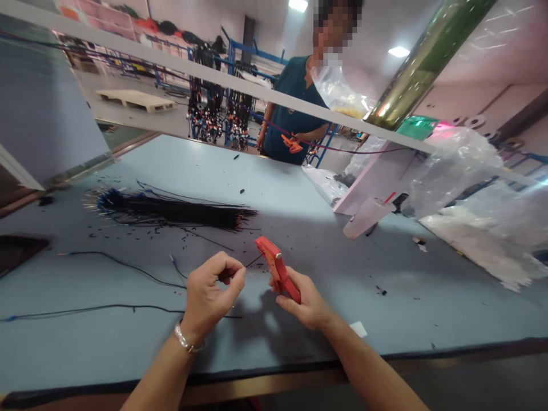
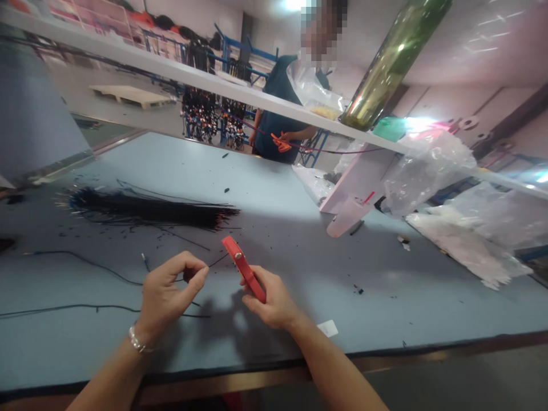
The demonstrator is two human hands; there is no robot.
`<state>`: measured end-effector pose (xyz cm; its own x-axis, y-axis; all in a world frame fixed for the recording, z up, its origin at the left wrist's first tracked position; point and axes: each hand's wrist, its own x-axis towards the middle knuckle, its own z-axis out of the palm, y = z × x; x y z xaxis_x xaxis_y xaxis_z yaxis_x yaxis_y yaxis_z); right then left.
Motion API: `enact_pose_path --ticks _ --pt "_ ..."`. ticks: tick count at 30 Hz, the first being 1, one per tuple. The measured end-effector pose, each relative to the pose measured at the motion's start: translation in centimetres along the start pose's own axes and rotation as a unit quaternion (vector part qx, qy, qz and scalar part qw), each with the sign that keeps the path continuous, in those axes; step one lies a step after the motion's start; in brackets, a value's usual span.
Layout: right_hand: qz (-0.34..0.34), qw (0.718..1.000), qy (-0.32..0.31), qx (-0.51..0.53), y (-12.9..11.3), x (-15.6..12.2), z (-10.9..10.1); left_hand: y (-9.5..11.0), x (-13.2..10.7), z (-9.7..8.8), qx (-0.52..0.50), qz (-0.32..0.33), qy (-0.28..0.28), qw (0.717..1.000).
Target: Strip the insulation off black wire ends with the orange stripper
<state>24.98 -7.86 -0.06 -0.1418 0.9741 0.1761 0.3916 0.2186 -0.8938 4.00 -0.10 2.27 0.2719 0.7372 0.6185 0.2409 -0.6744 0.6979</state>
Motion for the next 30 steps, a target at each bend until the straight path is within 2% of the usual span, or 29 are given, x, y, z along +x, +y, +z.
enact_pose_path --ticks 8,16,21,26,30 --pt "0.018 0.999 0.029 -0.035 -0.3 -0.1 0.3 0.0 0.1 0.0 0.004 -0.004 -0.012 1.0" --pt "0.016 0.997 0.02 -0.079 -0.5 -0.1 0.7 0.0 0.3 0.0 0.016 -0.04 -0.022 0.999" --pt "0.036 0.991 0.074 -0.11 0.1 -0.1 0.7 -0.2 0.4 0.0 0.021 -0.052 -0.022 0.998" --pt "0.011 0.98 0.095 -0.176 0.4 0.0 0.5 -0.6 0.4 -0.1 0.028 -0.073 -0.022 0.997" --pt "-0.033 0.961 0.103 -0.253 0.8 0.1 0.4 -0.9 0.4 -0.1 0.028 -0.088 -0.058 0.994"
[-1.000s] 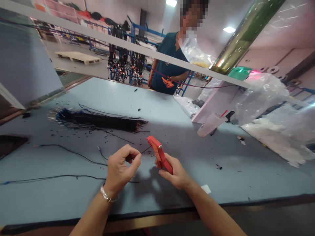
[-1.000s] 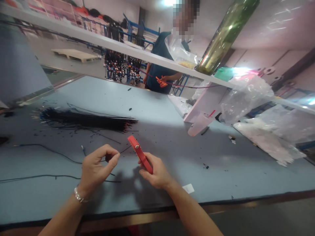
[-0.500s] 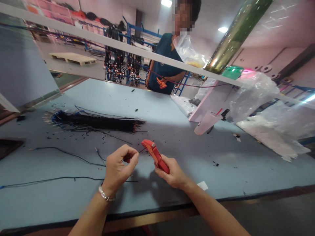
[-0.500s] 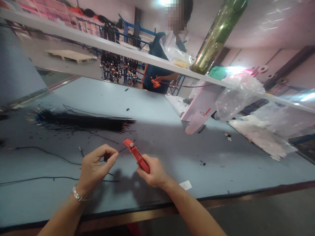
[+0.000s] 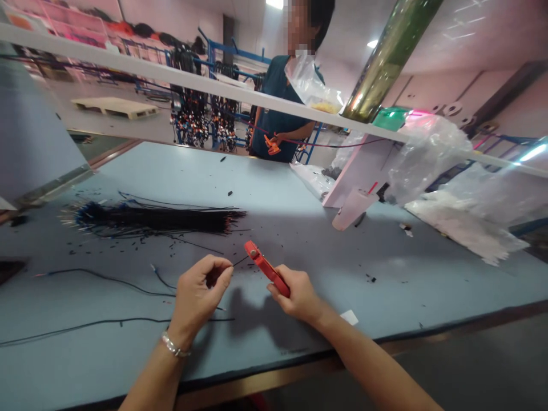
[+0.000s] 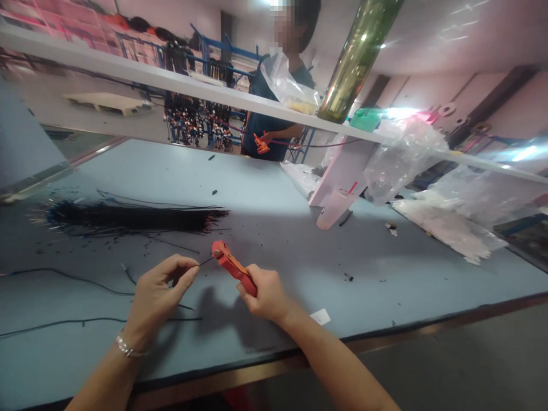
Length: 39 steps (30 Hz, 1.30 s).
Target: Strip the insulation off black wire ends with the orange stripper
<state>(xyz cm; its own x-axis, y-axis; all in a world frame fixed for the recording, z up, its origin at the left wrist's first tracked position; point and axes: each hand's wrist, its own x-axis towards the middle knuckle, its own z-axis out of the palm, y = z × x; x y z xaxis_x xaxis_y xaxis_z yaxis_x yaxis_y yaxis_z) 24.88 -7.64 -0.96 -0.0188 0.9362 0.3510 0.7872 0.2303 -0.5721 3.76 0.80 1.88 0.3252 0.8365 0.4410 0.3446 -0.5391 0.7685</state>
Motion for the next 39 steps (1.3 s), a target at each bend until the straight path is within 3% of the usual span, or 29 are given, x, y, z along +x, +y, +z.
enact_pose_path --ticks 13,25,31,34,39 --pt "-0.07 0.991 0.004 -0.117 0.9 0.2 0.5 -0.6 0.1 0.3 0.022 0.01 -0.015 1.0" --pt "-0.072 0.996 0.0 -0.06 0.7 0.6 -0.1 -0.8 0.4 0.3 0.024 0.001 -0.016 1.0" --pt "-0.011 0.995 -0.045 0.093 -0.1 0.4 -0.8 -0.9 0.3 0.5 0.024 -0.02 0.002 0.999" --pt "0.061 0.96 -0.111 0.252 -0.2 0.3 -1.4 -0.7 0.2 0.4 0.025 -0.024 0.023 0.999" --pt "0.117 0.864 -0.175 0.457 0.5 0.2 -1.5 -0.6 0.3 0.2 0.012 -0.024 0.025 0.999"
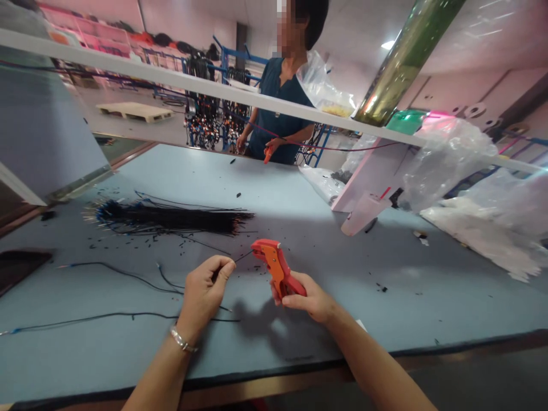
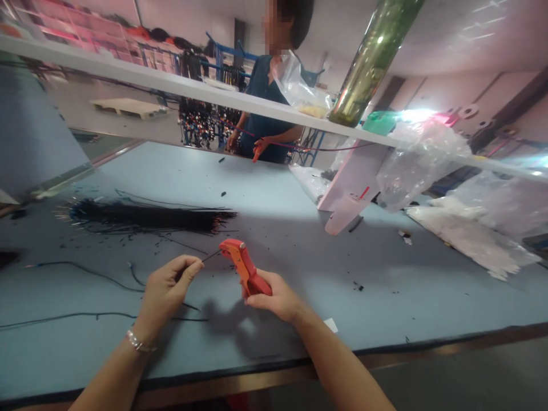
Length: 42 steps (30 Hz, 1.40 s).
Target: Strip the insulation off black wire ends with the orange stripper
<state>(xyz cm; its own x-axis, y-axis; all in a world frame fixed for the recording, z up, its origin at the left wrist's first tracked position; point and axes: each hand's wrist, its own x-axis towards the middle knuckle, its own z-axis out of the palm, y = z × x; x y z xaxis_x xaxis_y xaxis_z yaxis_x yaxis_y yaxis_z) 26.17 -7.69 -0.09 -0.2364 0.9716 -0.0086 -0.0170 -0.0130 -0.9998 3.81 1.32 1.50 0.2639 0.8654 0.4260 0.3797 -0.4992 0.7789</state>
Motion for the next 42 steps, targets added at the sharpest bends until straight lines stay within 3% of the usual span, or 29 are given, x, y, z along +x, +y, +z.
enact_pose_path --ticks 5,13,19,26,32,35,39,42 --pt "0.011 0.994 -0.007 0.107 0.3 0.3 0.3 -0.2 0.0 -0.1 -0.013 0.0 -0.022 1.0" --pt "-0.006 0.997 -0.004 0.077 0.9 0.5 0.0 -0.1 0.0 -0.2 -0.021 0.0 -0.009 1.0" --pt "-0.122 0.992 0.009 0.042 1.3 0.3 -0.3 0.2 0.0 -0.4 -0.021 -0.045 0.031 0.998" --pt "-0.055 0.984 -0.019 0.171 1.0 0.7 0.5 0.0 0.1 -0.1 0.002 -0.037 0.009 0.999" --pt "-0.017 0.976 0.079 0.203 1.1 1.1 0.3 0.1 0.2 0.0 0.013 -0.033 0.015 0.999" --pt "0.01 0.97 0.097 0.223 0.8 1.0 0.5 0.3 0.2 0.0 0.012 -0.022 0.012 1.0" --pt "-0.026 0.972 0.076 0.222 0.4 0.7 0.8 0.3 0.0 0.0 0.008 -0.006 0.01 1.0" --pt "-0.043 0.986 0.064 0.146 0.2 0.5 0.9 0.3 -0.1 0.0 0.009 0.011 0.009 1.0"
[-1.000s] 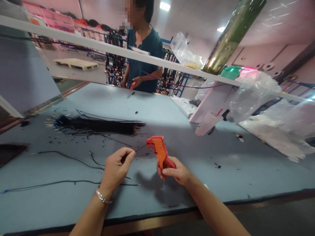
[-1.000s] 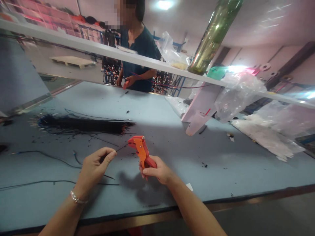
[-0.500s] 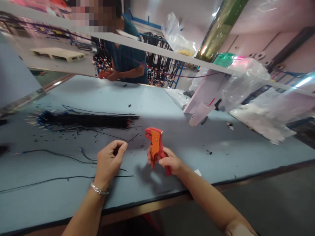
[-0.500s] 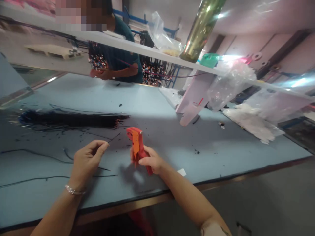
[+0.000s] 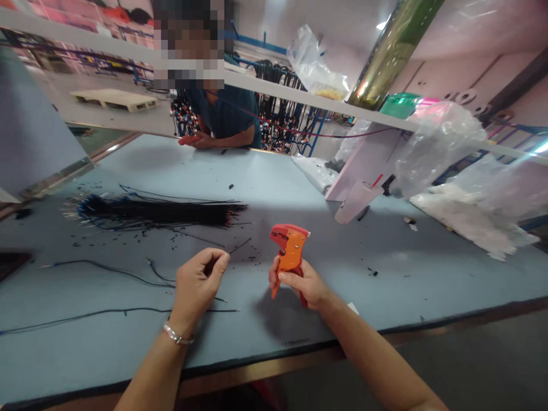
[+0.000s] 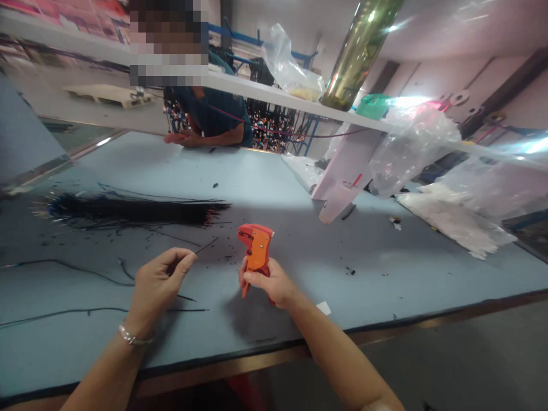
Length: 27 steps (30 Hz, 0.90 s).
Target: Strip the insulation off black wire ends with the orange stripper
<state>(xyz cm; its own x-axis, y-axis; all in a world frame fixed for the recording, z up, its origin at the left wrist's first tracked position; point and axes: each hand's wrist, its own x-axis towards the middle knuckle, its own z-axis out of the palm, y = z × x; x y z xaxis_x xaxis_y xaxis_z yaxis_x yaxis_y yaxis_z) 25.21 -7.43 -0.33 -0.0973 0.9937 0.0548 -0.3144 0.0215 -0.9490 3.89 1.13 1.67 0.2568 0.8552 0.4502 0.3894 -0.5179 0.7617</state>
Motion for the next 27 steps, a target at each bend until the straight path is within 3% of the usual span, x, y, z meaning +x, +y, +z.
enact_pose_path --ticks 5,9,18,27 --pt "0.042 0.99 0.004 -0.131 0.1 -0.5 0.2 0.2 -0.1 0.0 0.008 0.037 -0.015 0.999" --pt "0.035 0.976 0.016 -0.216 -0.1 -0.7 0.5 0.5 -0.3 0.1 0.019 0.056 -0.01 0.998" --pt "0.042 0.978 0.02 -0.203 -0.9 -0.6 0.6 1.7 -0.6 -0.2 0.01 0.092 0.025 0.995" --pt "0.017 0.943 0.044 -0.33 -0.8 -0.6 1.6 1.5 -0.8 0.2 0.008 0.089 0.032 0.996"
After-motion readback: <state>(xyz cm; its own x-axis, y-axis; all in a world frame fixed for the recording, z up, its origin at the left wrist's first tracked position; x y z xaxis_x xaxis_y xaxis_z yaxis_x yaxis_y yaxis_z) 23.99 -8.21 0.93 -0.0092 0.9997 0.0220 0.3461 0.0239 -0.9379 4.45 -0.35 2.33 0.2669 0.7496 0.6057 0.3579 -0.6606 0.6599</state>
